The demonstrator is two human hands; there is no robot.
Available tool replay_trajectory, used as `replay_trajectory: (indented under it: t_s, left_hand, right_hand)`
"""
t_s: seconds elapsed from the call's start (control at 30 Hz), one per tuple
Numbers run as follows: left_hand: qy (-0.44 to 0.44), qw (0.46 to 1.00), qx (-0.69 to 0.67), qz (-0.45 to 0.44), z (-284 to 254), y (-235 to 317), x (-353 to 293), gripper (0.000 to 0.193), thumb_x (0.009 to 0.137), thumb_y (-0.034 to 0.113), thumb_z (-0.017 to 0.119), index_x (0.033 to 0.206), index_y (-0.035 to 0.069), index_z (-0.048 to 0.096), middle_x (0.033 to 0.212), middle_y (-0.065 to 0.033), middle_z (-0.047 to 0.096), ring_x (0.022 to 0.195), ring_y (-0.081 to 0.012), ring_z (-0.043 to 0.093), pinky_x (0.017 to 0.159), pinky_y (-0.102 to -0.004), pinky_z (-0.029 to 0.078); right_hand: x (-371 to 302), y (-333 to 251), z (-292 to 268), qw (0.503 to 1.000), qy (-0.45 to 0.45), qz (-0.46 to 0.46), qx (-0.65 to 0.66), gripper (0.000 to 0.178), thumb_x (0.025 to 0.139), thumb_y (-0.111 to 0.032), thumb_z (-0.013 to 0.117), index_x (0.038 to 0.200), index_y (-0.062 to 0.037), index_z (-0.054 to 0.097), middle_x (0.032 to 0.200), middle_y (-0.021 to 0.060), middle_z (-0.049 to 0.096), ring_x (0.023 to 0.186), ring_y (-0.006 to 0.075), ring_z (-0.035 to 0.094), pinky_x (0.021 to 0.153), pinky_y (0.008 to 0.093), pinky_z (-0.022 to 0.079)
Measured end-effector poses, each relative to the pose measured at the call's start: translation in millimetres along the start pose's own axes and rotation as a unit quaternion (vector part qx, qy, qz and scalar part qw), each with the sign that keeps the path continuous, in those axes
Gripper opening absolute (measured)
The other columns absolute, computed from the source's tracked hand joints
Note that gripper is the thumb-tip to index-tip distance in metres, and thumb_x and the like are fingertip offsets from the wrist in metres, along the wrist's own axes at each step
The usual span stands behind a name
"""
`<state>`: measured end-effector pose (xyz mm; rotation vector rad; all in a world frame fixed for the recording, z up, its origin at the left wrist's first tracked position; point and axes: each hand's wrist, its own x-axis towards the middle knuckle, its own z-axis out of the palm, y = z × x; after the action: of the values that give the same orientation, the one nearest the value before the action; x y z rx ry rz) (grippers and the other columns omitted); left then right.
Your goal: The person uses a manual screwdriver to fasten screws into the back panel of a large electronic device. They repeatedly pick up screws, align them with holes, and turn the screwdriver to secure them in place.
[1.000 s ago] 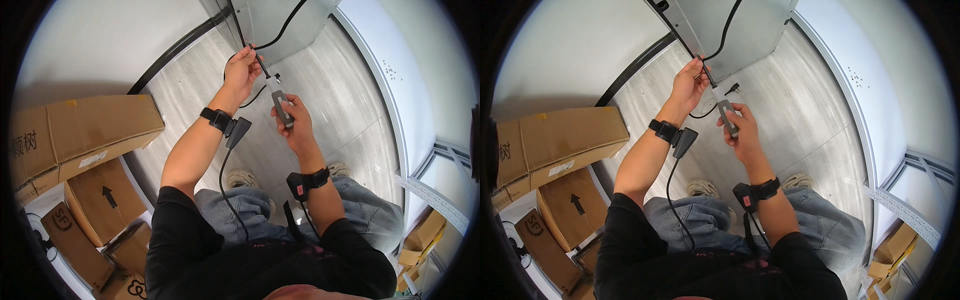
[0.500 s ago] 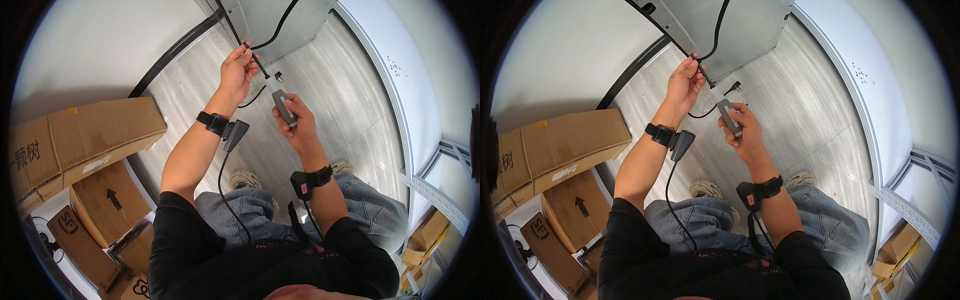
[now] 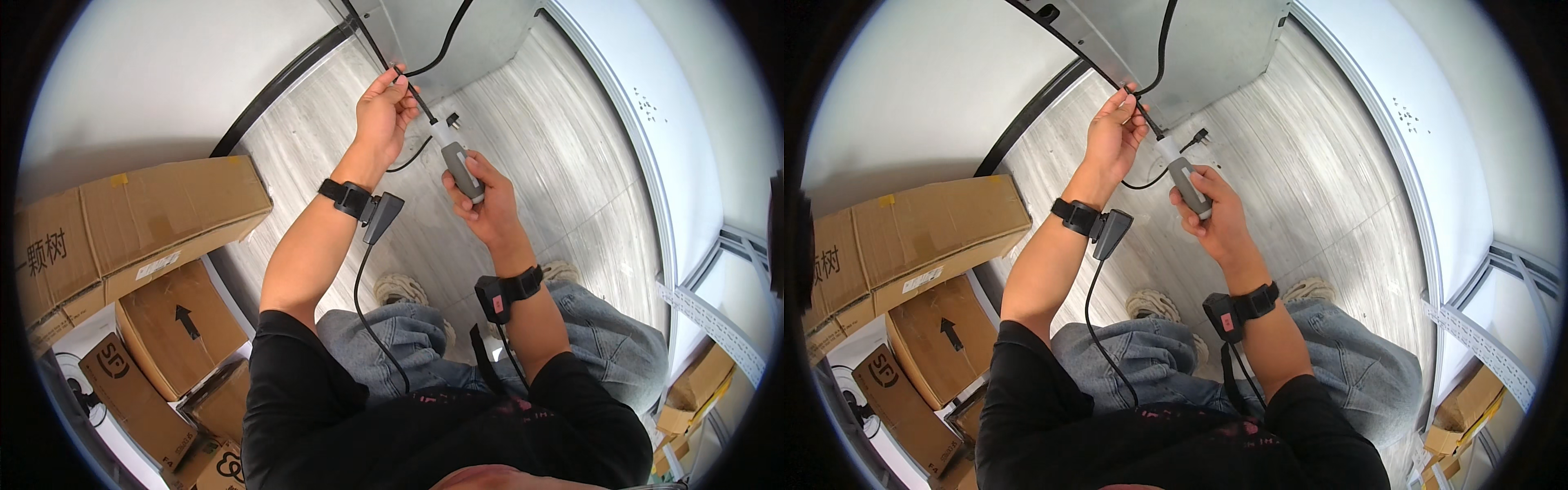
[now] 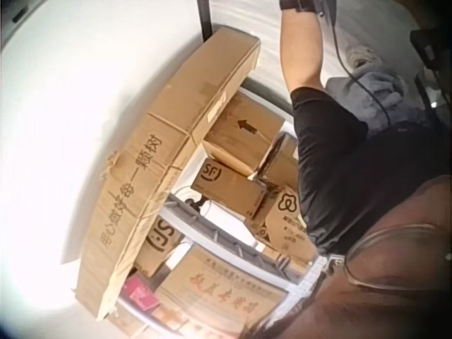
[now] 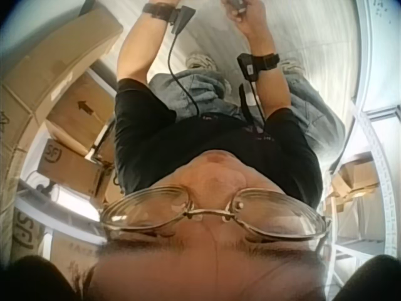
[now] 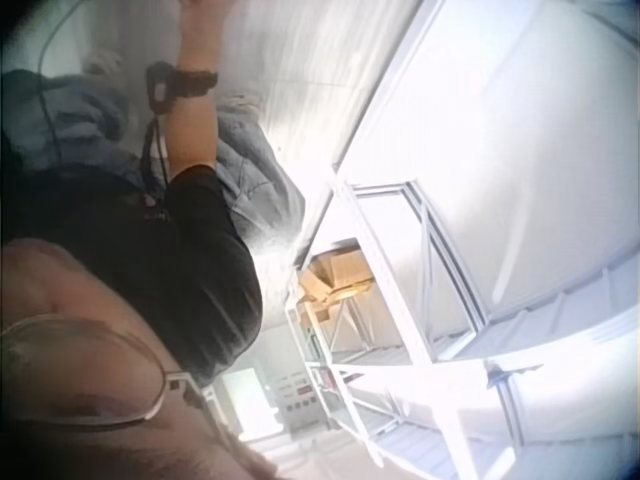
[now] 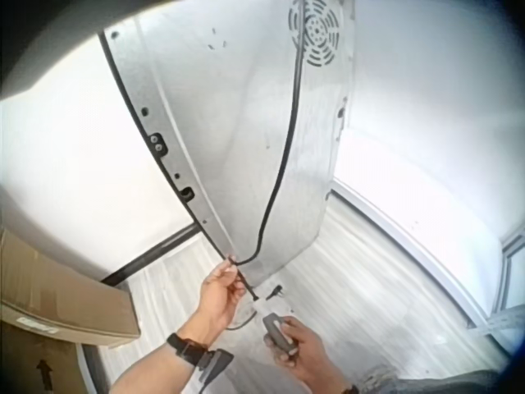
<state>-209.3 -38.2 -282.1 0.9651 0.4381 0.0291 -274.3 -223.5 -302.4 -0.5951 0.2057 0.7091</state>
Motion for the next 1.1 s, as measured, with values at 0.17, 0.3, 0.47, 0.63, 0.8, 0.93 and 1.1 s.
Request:
replay_trajectory:
  t_s: [0.17, 0.3, 0.47, 0.63, 0.8, 0.93, 1.1]
  left_hand:
    - [0.007, 1.000, 0.004, 0.003, 1, 0, 0, 0.020, 0.093, 0.011, 0.051, 0.112, 0.009, 0.057, 0.081, -0.0033, 0.059, 0.065, -0.0080, 0.052, 0.063, -0.0209, 0.047]
    - [0.005, 1.000, 0.011, 0.006, 0, -2, 1, 0.018, 0.093, 0.012, 0.051, 0.110, 0.009, 0.058, 0.082, -0.0029, 0.059, 0.065, -0.0075, 0.052, 0.063, -0.0208, 0.047]
    - [0.007, 1.000, 0.022, 0.007, 2, 1, 0, 0.016, 0.092, 0.014, 0.054, 0.107, 0.009, 0.058, 0.081, -0.0022, 0.059, 0.063, -0.0068, 0.051, 0.061, -0.0208, 0.047]
    - [0.024, 0.996, 0.084, 0.035, 5, -1, -1, 0.021, 0.087, 0.015, 0.063, 0.106, 0.007, 0.059, 0.080, -0.0011, 0.060, 0.063, -0.0070, 0.052, 0.059, -0.0218, 0.046]
    - [0.038, 0.993, 0.096, 0.056, 4, -4, 5, 0.025, 0.083, 0.007, 0.066, 0.105, 0.001, 0.057, 0.070, -0.0029, 0.060, 0.057, -0.0081, 0.051, 0.054, -0.0235, 0.046]
    - [0.037, 0.992, 0.109, 0.043, -1, -4, 6, 0.024, 0.085, 0.009, 0.064, 0.107, 0.005, 0.058, 0.079, -0.0023, 0.062, 0.064, -0.0095, 0.055, 0.060, -0.0240, 0.047]
    - [0.029, 0.995, 0.090, 0.043, 4, -2, 2, 0.021, 0.085, 0.009, 0.063, 0.106, 0.005, 0.058, 0.078, -0.0018, 0.062, 0.066, -0.0092, 0.057, 0.061, -0.0247, 0.048]
  right_hand:
    - [0, -2, 3, 1.000, -0.010, 0.012, 0.016, 0.018, 0.093, -0.023, 0.045, 0.099, -0.0058, 0.046, 0.077, 0.0118, 0.059, 0.048, 0.0090, 0.044, 0.038, 0.0203, 0.029]
    - [3, -2, -3, 0.999, -0.025, 0.020, 0.031, 0.017, 0.094, -0.023, 0.044, 0.099, -0.0065, 0.047, 0.078, 0.0119, 0.059, 0.048, 0.0094, 0.045, 0.039, 0.0207, 0.031]
    - [4, -1, 5, 0.996, 0.046, -0.031, -0.071, 0.021, 0.091, -0.020, 0.048, 0.105, -0.0052, 0.049, 0.080, 0.0102, 0.059, 0.055, 0.0106, 0.048, 0.047, 0.0231, 0.039]
    - [8, 10, 6, 0.960, 0.115, -0.098, -0.235, 0.038, 0.083, -0.011, 0.060, 0.118, -0.0024, 0.047, 0.093, 0.0079, 0.056, 0.073, 0.0115, 0.053, 0.057, 0.0256, 0.046]
    - [21, 15, -7, 0.927, 0.082, -0.111, -0.348, 0.045, 0.081, -0.009, 0.063, 0.122, -0.0019, 0.047, 0.098, 0.0066, 0.054, 0.079, 0.0128, 0.054, 0.060, 0.0270, 0.049]
    - [17, -10, 0, 0.979, 0.038, 0.075, -0.187, 0.046, 0.080, -0.009, 0.064, 0.122, -0.0018, 0.047, 0.096, 0.0049, 0.056, 0.078, 0.0126, 0.055, 0.058, 0.0263, 0.049]
    - [18, -1, -11, 0.968, 0.056, -0.026, -0.244, 0.047, 0.080, -0.010, 0.065, 0.122, -0.0022, 0.047, 0.093, 0.0047, 0.057, 0.075, 0.0120, 0.056, 0.056, 0.0254, 0.049]
